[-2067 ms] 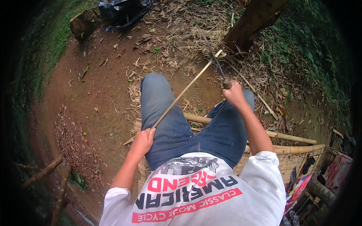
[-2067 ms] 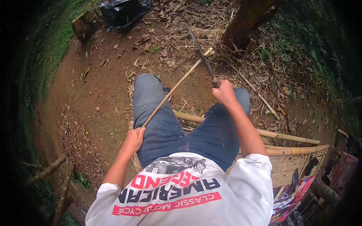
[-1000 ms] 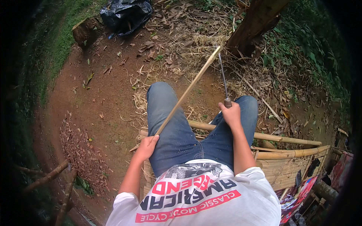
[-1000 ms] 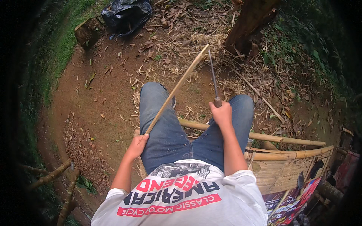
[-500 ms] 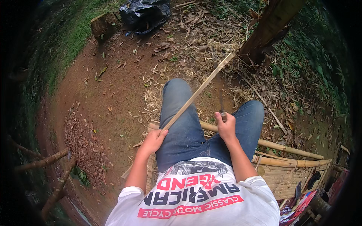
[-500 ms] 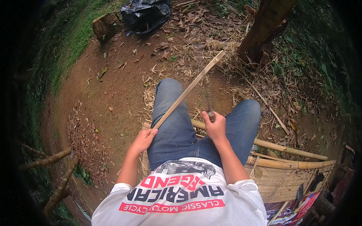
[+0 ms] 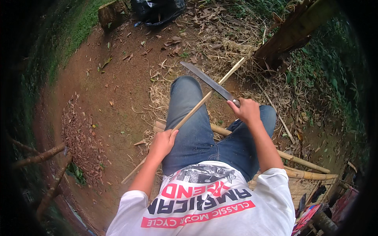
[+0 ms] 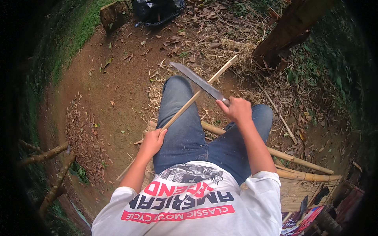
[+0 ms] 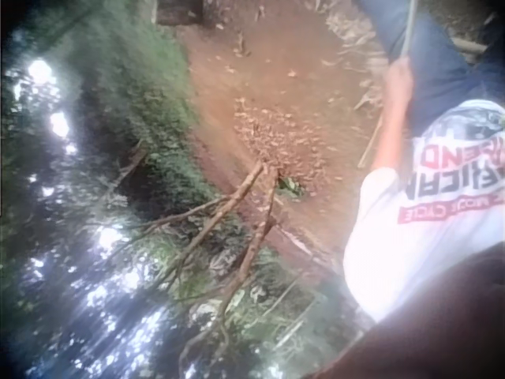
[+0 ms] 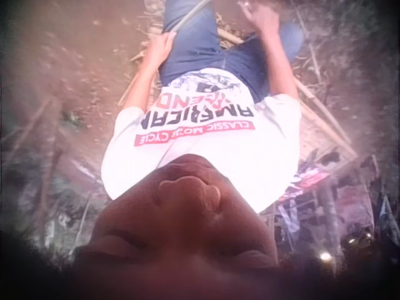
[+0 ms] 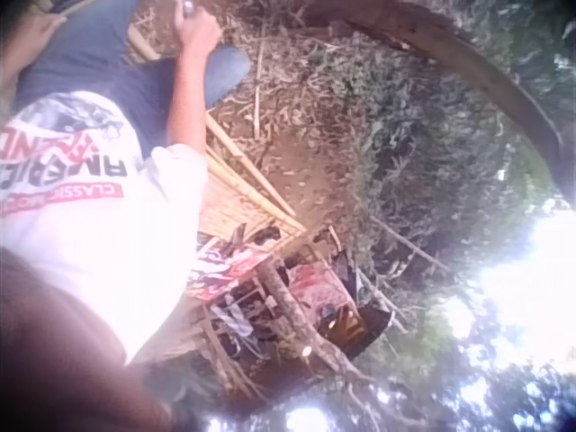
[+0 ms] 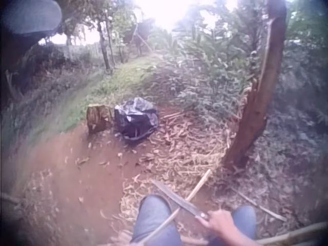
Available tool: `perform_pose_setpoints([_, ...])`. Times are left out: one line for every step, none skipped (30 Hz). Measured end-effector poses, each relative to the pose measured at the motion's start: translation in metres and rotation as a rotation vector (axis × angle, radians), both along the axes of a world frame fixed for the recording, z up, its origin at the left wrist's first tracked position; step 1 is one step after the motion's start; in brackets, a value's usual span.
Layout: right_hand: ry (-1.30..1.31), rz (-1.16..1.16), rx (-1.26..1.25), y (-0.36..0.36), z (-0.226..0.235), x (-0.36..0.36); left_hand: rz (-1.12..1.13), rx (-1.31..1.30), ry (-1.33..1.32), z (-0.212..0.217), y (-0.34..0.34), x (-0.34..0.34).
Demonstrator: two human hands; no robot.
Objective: The person shaves a thin strip of wood using a machete, repeatedly drawing the blade along the length of the wood while holding it by hand.
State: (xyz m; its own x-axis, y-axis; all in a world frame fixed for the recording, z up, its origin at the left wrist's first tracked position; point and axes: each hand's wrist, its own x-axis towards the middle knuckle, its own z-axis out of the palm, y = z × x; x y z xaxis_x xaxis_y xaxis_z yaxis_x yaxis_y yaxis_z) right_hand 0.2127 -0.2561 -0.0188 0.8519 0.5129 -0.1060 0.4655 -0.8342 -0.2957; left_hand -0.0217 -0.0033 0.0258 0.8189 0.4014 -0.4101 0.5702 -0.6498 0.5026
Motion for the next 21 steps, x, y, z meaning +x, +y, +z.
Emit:
perform_pose_setpoints([0.040, -0.026, 0.016, 0.004, 0.001, -0.005, -0.006, -0.001, -0.013, -0.003, -0.001, 0.002])
perform_pose_setpoints([0.122, -0.043, 0.068, 0.011, 0.002, -0.012, -0.008, 0.000, -0.024, -0.005, -0.001, 0.002])
perform_pose_setpoints([0.205, -0.061, 0.120, 0.020, 0.005, -0.020, -0.011, 0.001, -0.034, -0.007, -0.003, 0.004])
perform_pose_setpoints([0.189, 0.021, 0.092, 0.028, 0.007, -0.031, -0.021, 0.015, -0.036, -0.007, -0.005, 0.005])
perform_pose_setpoints([0.178, 0.099, 0.066, 0.040, 0.011, -0.042, -0.033, 0.031, -0.032, -0.007, -0.005, 0.005])
perform_pose_setpoints([0.256, 0.182, -0.013, 0.047, 0.020, -0.046, -0.045, 0.048, -0.028, -0.007, -0.005, 0.005])
perform_pose_setpoints([0.219, 0.182, -0.027, 0.045, 0.015, -0.044, -0.034, 0.039, -0.019, -0.006, -0.004, 0.003])
perform_pose_setpoints([0.181, 0.186, -0.039, 0.040, 0.007, -0.035, -0.017, 0.033, -0.010, -0.005, -0.002, 0.001])
perform_pose_setpoints([0.143, 0.192, -0.051, 0.033, -0.001, -0.024, -0.001, 0.026, -0.001, -0.004, -0.002, -0.001])
perform_pose_setpoints([0.131, 0.048, -0.005, 0.020, -0.005, -0.003, -0.009, 0.042, 0.000, 0.001, -0.003, -0.001])
perform_pose_setpoints([0.110, -0.096, 0.040, 0.004, -0.009, 0.019, -0.019, 0.056, -0.006, 0.004, -0.003, 0.002])
perform_pose_setpoints([0.063, -0.059, -0.019, -0.011, -0.010, 0.036, -0.032, 0.073, -0.017, 0.006, -0.002, 0.006])
perform_pose_setpoints([0.013, -0.016, -0.081, -0.016, -0.001, 0.046, -0.034, 0.075, -0.020, 0.005, -0.002, 0.008])
perform_pose_setpoints([-0.005, -0.012, -0.092, -0.013, 0.001, 0.041, -0.036, 0.077, -0.022, 0.002, 0.000, 0.011])
perform_pose_setpoints([0.059, -0.067, -0.069, -0.004, 0.002, 0.030, -0.039, 0.078, -0.026, -0.001, 0.001, 0.013])
perform_pose_setpoints([0.171, -0.099, -0.012, 0.004, -0.001, 0.025, -0.037, 0.068, -0.039, -0.005, 0.000, 0.015])
perform_pose_setpoints([0.159, -0.100, 0.079, 0.013, 0.004, 0.013, -0.033, 0.059, -0.042, -0.008, -0.002, 0.014])
perform_pose_setpoints([0.139, -0.047, 0.124, 0.021, 0.005, 0.002, -0.034, 0.053, -0.045, -0.010, -0.002, 0.014])
perform_pose_setpoints([0.157, 0.052, 0.007, 0.035, 0.010, -0.009, -0.036, 0.053, -0.042, -0.011, -0.003, 0.016])
perform_pose_setpoints([0.141, 0.166, -0.027, 0.040, 0.011, -0.016, -0.041, 0.052, -0.027, -0.009, -0.003, 0.015])
perform_pose_setpoints([0.126, 0.281, -0.059, 0.042, 0.009, -0.021, -0.046, 0.051, -0.013, -0.007, -0.003, 0.013])
